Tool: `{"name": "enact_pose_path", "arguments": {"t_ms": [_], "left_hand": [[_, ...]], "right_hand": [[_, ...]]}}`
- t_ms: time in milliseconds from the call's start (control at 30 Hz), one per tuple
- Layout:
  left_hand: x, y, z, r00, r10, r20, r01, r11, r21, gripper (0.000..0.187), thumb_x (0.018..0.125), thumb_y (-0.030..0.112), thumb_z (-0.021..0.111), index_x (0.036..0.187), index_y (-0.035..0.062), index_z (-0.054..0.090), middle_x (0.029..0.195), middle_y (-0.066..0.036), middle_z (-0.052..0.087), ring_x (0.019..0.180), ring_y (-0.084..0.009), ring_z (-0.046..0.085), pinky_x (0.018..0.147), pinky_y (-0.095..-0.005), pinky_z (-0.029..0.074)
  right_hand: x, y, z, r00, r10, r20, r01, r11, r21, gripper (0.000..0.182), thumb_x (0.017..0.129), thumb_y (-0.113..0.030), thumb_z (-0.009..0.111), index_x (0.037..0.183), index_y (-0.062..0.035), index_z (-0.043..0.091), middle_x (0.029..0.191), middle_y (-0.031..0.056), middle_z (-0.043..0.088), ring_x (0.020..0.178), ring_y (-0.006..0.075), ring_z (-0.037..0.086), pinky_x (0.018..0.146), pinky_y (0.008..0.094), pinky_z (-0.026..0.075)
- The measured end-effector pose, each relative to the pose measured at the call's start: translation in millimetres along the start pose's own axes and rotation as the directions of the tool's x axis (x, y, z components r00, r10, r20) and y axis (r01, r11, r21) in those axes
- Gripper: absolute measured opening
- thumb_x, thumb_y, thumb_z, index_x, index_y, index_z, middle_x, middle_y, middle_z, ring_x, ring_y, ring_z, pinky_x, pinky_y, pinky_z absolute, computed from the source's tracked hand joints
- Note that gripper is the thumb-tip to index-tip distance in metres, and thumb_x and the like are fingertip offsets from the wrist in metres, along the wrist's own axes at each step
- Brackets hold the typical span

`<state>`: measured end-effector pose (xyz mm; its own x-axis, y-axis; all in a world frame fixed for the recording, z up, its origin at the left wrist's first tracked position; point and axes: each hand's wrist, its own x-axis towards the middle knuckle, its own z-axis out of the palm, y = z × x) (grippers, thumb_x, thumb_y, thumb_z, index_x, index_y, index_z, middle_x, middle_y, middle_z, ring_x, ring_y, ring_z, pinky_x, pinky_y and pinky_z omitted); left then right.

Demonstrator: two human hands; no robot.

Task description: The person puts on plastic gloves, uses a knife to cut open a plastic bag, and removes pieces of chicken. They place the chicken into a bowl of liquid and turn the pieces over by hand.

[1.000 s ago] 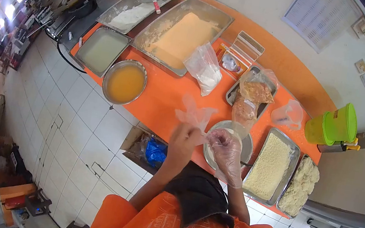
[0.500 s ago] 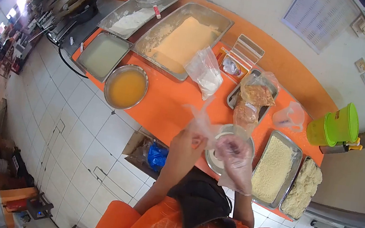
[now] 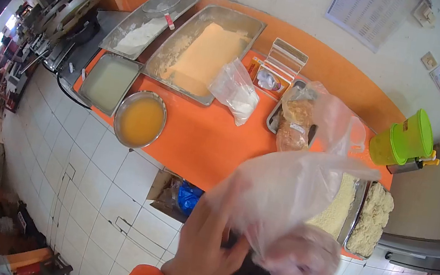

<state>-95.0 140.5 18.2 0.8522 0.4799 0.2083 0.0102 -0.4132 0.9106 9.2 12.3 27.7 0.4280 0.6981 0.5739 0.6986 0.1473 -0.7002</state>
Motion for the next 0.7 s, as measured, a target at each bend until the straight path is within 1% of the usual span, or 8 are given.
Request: {"name": "enact_pose_path", "arguments": {"t_ms": [67, 133, 200, 267, 333, 433, 567, 700], "left_hand": [[17.7, -27.3, 7.7, 0.984, 0.072, 0.16, -0.066, 0.997, -0.042, 0.06, 0.083, 0.009, 0.075, 0.135, -0.0041, 0.049, 0.115, -0.02, 0.066, 0.061, -0.0207, 0.055, 0.061, -0.0315, 0.05], [29.4, -58.0, 21.7, 0.953, 0.105, 0.284, -0.061, 0.986, -0.158, 0.059, 0.084, 0.013, 0.073, 0.136, -0.001, 0.048, 0.119, -0.018, 0.063, 0.071, -0.0222, 0.053, 0.068, -0.0336, 0.048], [40.0, -90.5, 44.3, 0.934, 0.052, 0.355, 0.102, 0.91, -0.402, 0.059, 0.086, 0.017, 0.07, 0.137, 0.0022, 0.047, 0.123, -0.017, 0.061, 0.081, -0.0238, 0.051, 0.075, -0.0356, 0.046], [45.7, -116.3, 70.7, 0.916, -0.032, 0.399, 0.319, 0.661, -0.679, 0.058, 0.087, 0.022, 0.068, 0.139, 0.0053, 0.047, 0.127, -0.015, 0.058, 0.091, -0.0253, 0.048, 0.082, -0.0377, 0.043], [44.5, -128.9, 92.9, 0.9, -0.1, 0.424, 0.434, 0.306, -0.848, 0.057, 0.089, 0.026, 0.066, 0.14, 0.0084, 0.046, 0.131, -0.013, 0.056, 0.101, -0.0269, 0.046, 0.089, -0.0398, 0.041], [41.2, -133.6, 111.1, 0.88, -0.158, 0.448, 0.444, -0.058, -0.894, 0.057, 0.091, 0.032, 0.062, 0.141, 0.0131, 0.044, 0.137, -0.011, 0.052, 0.116, -0.0292, 0.043, 0.099, -0.0429, 0.038], [34.7, -137.2, 117.3, 0.887, -0.185, 0.424, 0.397, -0.167, -0.903, 0.056, 0.094, 0.04, 0.057, 0.144, 0.0194, 0.043, 0.145, -0.008, 0.047, 0.136, -0.0323, 0.038, 0.113, -0.0471, 0.034], [34.5, -96.4, 95.2, 0.944, 0.041, 0.328, 0.327, -0.26, -0.908, 0.056, 0.096, 0.047, 0.052, 0.145, 0.0241, 0.041, 0.149, -0.003, 0.043, 0.14, -0.0315, 0.035, 0.114, -0.0604, 0.027]], "right_hand": [[-1.3, 6.6, 0.9, 0.998, 0.05, 0.027, -0.05, 0.999, -0.017, 0.014, 0.08, 0.004, 0.066, 0.088, -0.0064, 0.065, 0.081, 0.0073, 0.061, 0.072, 0.0212, 0.062, 0.065, 0.0324, 0.049], [-4.1, 14.3, 0.2, 0.989, 0.132, 0.065, -0.132, 0.991, -0.011, 0.023, 0.076, 0.003, 0.073, 0.096, -0.0073, 0.066, 0.082, 0.0078, 0.06, 0.074, 0.0275, 0.062, 0.066, 0.0366, 0.05], [-10.5, 21.0, 7.1, 0.982, 0.165, 0.092, -0.167, 0.986, 0.012, 0.023, 0.077, 0.002, 0.072, 0.097, -0.0073, 0.065, 0.084, 0.0076, 0.062, 0.077, 0.0279, 0.064, 0.066, 0.0373, 0.051], [-14.3, 23.4, 11.0, 0.975, 0.189, 0.116, -0.192, 0.981, 0.013, 0.022, 0.078, 0.002, 0.071, 0.097, -0.0072, 0.065, 0.085, 0.0077, 0.063, 0.078, 0.0287, 0.064, 0.067, 0.0382, 0.052], [-16.3, 23.9, 13.1, 0.967, 0.206, 0.148, -0.208, 0.978, 0.002, 0.02, 0.079, 0.001, 0.07, 0.097, -0.0071, 0.064, 0.087, 0.0082, 0.063, 0.079, 0.0299, 0.064, 0.068, 0.0391, 0.052], [-19.8, 29.3, 17.5, 0.973, 0.221, 0.064, -0.218, 0.975, -0.048, 0.017, 0.081, 0.003, 0.07, 0.095, -0.0059, 0.064, 0.083, 0.007, 0.066, 0.071, 0.0273, 0.065, 0.064, 0.0357, 0.051], [-25.4, 31.6, 16.6, 0.952, 0.306, 0.02, -0.306, 0.952, 0.015, 0.015, 0.083, 0.002, 0.068, 0.095, -0.0046, 0.063, 0.085, 0.0091, 0.065, 0.075, 0.0292, 0.065, 0.067, 0.0367, 0.051], [-30.9, 31.2, 16.5, 0.923, 0.385, 0.008, -0.385, 0.922, 0.04, 0.013, 0.084, 0.0, 0.066, 0.096, -0.0038, 0.062, 0.09, 0.0109, 0.065, 0.084, 0.0339, 0.065, 0.073, 0.04, 0.052]]}}
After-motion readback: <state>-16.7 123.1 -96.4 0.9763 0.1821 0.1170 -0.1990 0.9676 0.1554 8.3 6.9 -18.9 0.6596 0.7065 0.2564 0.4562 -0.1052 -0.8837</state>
